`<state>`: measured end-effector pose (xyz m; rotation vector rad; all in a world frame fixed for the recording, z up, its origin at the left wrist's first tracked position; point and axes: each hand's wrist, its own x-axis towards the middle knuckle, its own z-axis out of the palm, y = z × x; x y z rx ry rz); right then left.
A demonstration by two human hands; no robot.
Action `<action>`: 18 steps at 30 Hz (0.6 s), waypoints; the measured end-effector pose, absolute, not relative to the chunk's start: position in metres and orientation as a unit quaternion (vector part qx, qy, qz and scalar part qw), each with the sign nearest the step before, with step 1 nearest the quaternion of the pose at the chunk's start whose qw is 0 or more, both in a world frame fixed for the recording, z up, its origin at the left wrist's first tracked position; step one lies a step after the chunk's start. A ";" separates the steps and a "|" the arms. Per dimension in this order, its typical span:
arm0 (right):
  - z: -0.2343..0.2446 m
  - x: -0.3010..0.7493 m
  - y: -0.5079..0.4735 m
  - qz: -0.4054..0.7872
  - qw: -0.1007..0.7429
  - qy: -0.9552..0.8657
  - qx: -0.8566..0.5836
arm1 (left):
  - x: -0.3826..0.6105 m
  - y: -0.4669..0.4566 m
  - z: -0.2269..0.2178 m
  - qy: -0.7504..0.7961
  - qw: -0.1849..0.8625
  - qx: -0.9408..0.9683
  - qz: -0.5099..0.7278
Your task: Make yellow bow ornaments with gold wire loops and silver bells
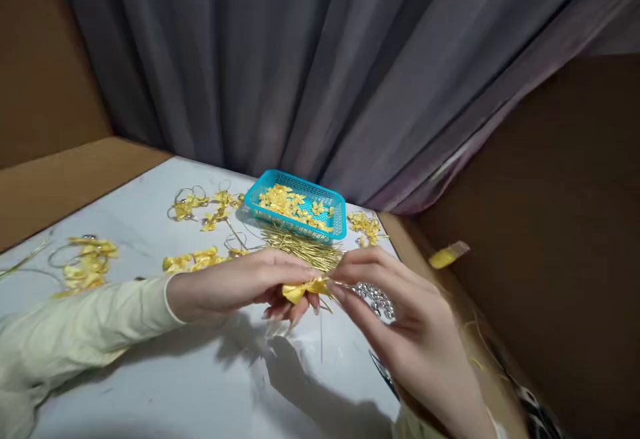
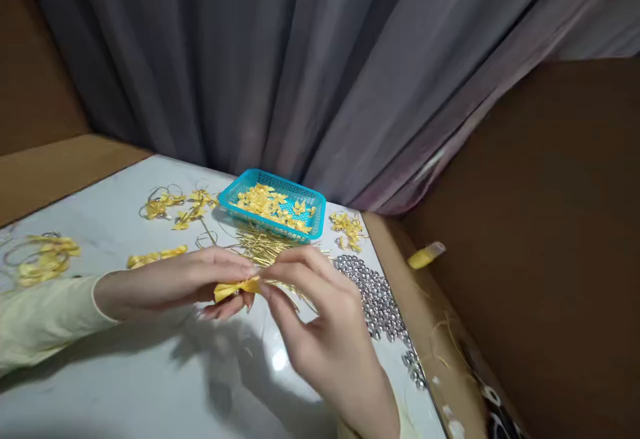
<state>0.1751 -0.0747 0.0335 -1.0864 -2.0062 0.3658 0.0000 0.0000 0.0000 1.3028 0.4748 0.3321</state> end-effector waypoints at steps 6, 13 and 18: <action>0.034 0.171 -0.077 0.120 0.379 -0.814 -0.423 | -0.004 -0.003 -0.002 0.228 0.763 0.585 0.158; 0.029 0.170 -0.076 0.111 0.393 -0.815 -0.412 | -0.003 -0.005 0.003 0.223 0.770 0.574 0.166; 0.028 0.169 -0.076 0.094 0.383 -0.820 -0.415 | -0.004 -0.005 0.003 0.225 0.774 0.566 0.170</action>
